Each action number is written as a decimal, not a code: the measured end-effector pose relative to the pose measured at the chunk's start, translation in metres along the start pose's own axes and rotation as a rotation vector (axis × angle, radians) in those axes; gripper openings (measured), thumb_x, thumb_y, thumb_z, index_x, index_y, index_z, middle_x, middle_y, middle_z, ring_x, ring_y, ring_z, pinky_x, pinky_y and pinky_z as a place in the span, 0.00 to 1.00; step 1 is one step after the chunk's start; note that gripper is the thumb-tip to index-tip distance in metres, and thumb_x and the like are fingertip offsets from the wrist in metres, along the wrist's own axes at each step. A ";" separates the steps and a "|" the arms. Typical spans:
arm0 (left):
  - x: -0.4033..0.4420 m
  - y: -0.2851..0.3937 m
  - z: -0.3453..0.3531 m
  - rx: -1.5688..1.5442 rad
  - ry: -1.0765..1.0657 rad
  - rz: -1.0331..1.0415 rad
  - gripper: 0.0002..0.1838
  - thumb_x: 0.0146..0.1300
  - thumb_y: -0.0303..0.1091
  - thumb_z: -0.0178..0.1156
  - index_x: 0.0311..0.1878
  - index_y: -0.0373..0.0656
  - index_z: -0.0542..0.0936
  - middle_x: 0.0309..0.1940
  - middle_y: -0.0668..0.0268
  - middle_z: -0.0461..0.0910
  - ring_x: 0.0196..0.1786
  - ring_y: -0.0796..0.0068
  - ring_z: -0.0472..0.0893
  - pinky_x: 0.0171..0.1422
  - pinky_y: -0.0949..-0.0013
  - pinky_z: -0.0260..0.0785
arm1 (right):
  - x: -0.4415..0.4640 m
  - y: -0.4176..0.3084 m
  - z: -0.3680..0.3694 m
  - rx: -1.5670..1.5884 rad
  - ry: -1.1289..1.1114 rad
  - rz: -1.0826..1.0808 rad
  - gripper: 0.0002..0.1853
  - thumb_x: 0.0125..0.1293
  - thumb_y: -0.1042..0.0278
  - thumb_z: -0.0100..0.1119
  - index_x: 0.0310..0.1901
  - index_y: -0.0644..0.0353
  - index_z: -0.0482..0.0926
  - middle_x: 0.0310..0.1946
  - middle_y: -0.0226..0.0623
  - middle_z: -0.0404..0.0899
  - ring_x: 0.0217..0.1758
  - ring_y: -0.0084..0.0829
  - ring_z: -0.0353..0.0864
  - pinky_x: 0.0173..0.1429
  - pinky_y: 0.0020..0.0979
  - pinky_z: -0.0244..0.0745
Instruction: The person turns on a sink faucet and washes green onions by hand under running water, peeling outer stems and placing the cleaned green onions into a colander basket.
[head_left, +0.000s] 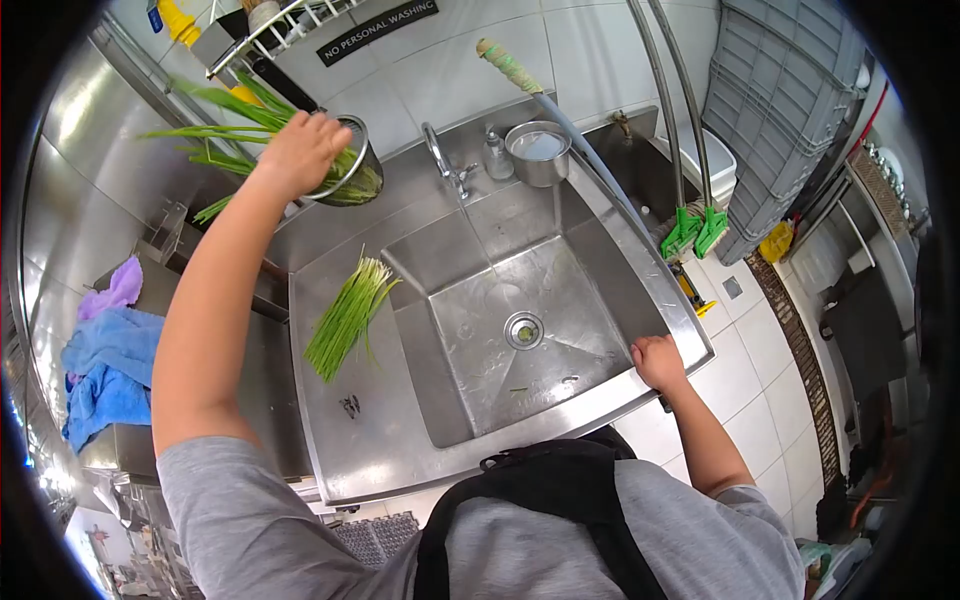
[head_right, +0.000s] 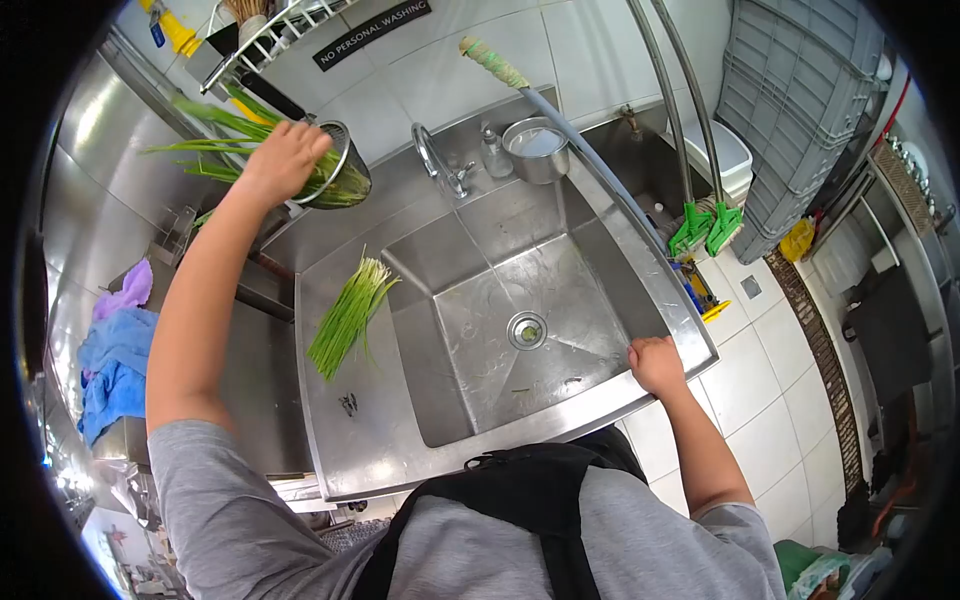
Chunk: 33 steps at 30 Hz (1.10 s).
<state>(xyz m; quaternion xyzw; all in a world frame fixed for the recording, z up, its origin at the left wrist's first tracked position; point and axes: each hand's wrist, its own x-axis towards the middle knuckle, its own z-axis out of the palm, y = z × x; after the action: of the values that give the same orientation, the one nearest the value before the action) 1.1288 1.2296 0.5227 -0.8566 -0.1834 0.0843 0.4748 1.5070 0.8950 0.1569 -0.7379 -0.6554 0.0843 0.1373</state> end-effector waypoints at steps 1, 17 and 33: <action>0.004 0.003 0.009 0.006 0.004 0.003 0.10 0.57 0.30 0.48 0.43 0.45 0.69 0.42 0.65 0.74 0.48 0.67 0.72 0.54 0.65 0.62 | 0.000 0.000 0.000 -0.006 -0.011 0.005 0.11 0.62 0.62 0.48 0.29 0.59 0.77 0.27 0.41 0.79 0.36 0.41 0.77 0.46 0.41 0.65; 0.009 -0.017 -0.023 -0.721 -0.107 0.091 0.15 0.46 0.25 0.66 0.39 0.40 0.77 0.52 0.60 0.73 0.59 0.59 0.70 0.63 0.57 0.62 | 0.005 0.001 0.004 -0.013 -0.022 0.019 0.10 0.60 0.63 0.49 0.27 0.59 0.76 0.25 0.41 0.78 0.34 0.41 0.77 0.44 0.41 0.65; -0.007 0.365 0.138 -1.768 0.014 -0.760 0.13 0.57 0.34 0.62 0.46 0.46 0.76 0.36 0.69 0.72 0.37 0.75 0.69 0.42 0.70 0.64 | 0.007 -0.005 0.005 -0.003 -0.014 0.019 0.10 0.62 0.64 0.48 0.28 0.59 0.76 0.27 0.40 0.78 0.36 0.41 0.77 0.44 0.41 0.65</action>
<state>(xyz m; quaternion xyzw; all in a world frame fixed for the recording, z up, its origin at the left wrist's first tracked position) 1.1636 1.1592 0.1401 -0.7889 -0.4430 -0.2489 -0.3457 1.5019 0.9027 0.1542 -0.7439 -0.6492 0.0898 0.1306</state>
